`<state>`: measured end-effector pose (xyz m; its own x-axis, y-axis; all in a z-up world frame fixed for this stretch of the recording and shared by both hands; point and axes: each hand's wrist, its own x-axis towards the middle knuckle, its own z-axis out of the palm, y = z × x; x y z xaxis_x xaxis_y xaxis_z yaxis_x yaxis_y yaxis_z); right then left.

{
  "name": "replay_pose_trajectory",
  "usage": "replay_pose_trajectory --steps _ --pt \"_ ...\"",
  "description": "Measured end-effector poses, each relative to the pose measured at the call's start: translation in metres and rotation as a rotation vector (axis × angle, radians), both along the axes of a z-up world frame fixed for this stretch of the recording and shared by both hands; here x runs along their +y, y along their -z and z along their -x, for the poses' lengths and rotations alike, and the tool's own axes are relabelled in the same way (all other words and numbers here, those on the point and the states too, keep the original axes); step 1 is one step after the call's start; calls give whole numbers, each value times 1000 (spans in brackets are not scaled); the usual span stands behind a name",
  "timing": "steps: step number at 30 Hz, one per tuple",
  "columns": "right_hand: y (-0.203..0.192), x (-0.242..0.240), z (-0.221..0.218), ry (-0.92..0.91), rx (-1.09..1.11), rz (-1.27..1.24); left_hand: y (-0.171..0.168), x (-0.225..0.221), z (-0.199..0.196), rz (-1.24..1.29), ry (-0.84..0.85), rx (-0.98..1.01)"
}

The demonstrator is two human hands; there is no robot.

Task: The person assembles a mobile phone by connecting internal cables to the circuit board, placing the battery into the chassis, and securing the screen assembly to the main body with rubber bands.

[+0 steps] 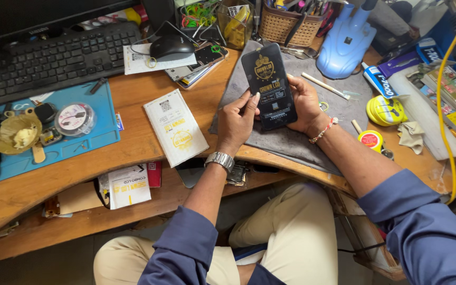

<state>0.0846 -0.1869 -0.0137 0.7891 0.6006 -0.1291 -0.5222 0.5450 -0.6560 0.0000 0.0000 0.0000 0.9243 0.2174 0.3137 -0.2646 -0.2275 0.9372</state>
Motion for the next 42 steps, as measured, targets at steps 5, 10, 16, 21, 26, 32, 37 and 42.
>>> replay_pose_trajectory --steps 5,10,16,21,26,32,37,42 --pt "-4 1 2 -25 -34 -8 -1 1 1 -24 12 24" --pt "2 0 -1 -3 -9 -7 -3 0 2 -29 2 -3" --pt "0 0 -1 -8 -24 22 -4 0 2 -25 1 -1" --pt "1 -1 -1 -32 -25 2 -1 1 1 -31 2 6" --pt "2 -1 -1 -34 -25 6 0 2 1 -15 11 3" --pt "5 -4 -3 -22 -9 9 1 2 1 -20 14 12" --pt "7 -3 -4 -12 -5 36 0 1 1 -6 18 7" --pt "6 -3 -4 -24 2 18 2 1 1 8 20 10"
